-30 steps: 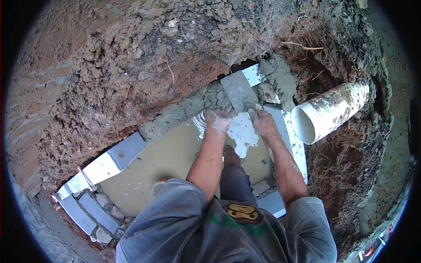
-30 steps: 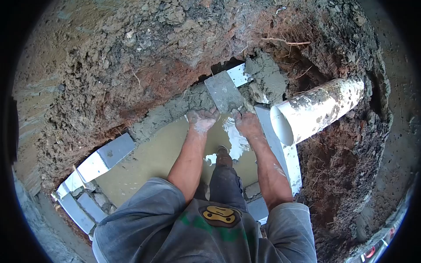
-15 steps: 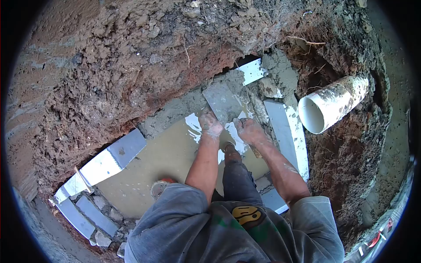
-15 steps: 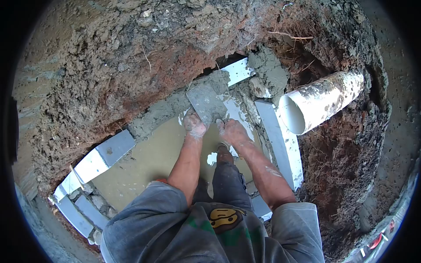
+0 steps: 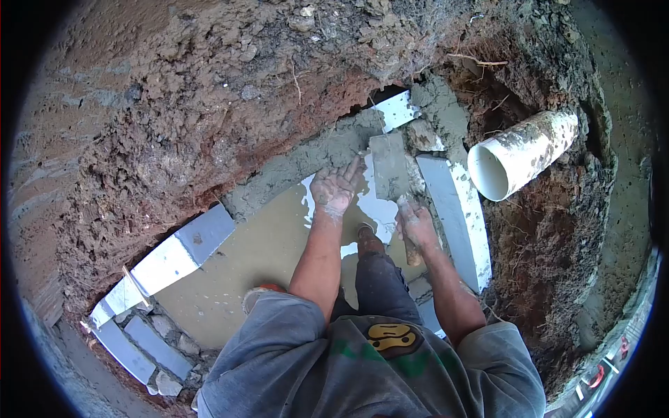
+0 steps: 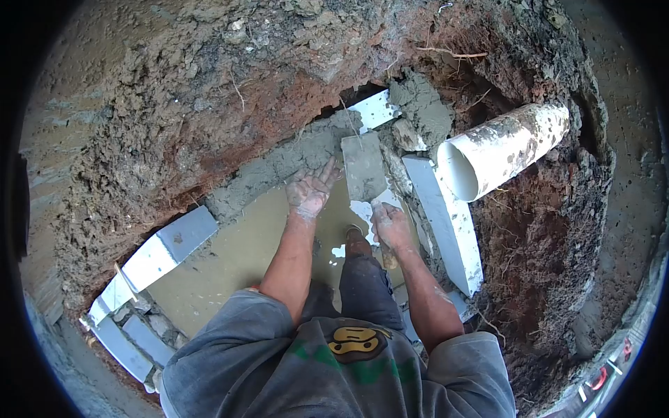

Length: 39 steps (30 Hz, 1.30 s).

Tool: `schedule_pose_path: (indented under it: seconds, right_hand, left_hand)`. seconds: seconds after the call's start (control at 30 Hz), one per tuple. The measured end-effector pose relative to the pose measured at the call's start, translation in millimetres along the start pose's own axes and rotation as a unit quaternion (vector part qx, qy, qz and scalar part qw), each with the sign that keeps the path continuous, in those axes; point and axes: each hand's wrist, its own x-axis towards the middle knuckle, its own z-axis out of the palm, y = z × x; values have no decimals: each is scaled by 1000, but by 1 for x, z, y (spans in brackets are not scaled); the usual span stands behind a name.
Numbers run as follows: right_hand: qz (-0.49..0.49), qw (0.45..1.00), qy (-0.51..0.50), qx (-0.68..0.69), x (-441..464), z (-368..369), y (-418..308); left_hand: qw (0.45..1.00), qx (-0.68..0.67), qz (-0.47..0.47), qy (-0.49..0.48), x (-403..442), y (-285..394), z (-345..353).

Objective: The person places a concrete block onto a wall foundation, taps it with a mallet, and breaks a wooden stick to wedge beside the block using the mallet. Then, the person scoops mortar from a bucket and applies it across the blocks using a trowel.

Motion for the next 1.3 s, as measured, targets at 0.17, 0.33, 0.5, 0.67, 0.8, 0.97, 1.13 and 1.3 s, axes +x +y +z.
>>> schedule_pose_path:
  seconds: [0.17, 0.33, 0.5, 0.67, 0.8, 0.97, 1.13, 1.3]
  right_hand:
    - [79, 837, -120, 529, 33, 68, 58]
    - [128, 730, -97, 664, 45, 168, -18]
    - [96, 742, -114, 654, 35, 228, -37]
    - [99, 747, -132, 645, 6, 270, -34]
    - [164, 736, -222, 618, -8, 322, 14]
    - [197, 838, -196, 469, -60, 287, 44]
    - [86, 971, -215, 58, -35, 244, 95]
    - [-259, 711, -186, -627, -67, 269, 54]
  left_hand:
    - [996, 83, 21, 4, -12, 1, 5]
    - [966, 257, 32, 0, -64, 31, 24]
    - [902, 420, 99, -20, -187, 84, 44]
    - [865, 478, 152, 18, -253, 100, 18]
    - [858, 491, 145, 38, -275, 82, -5]
    - [803, 563, 177, 85, -299, 88, -45]
    - [794, 530, 250, 161, -333, 136, -132]
    - [822, 298, 401, 272, -361, 180, -310]
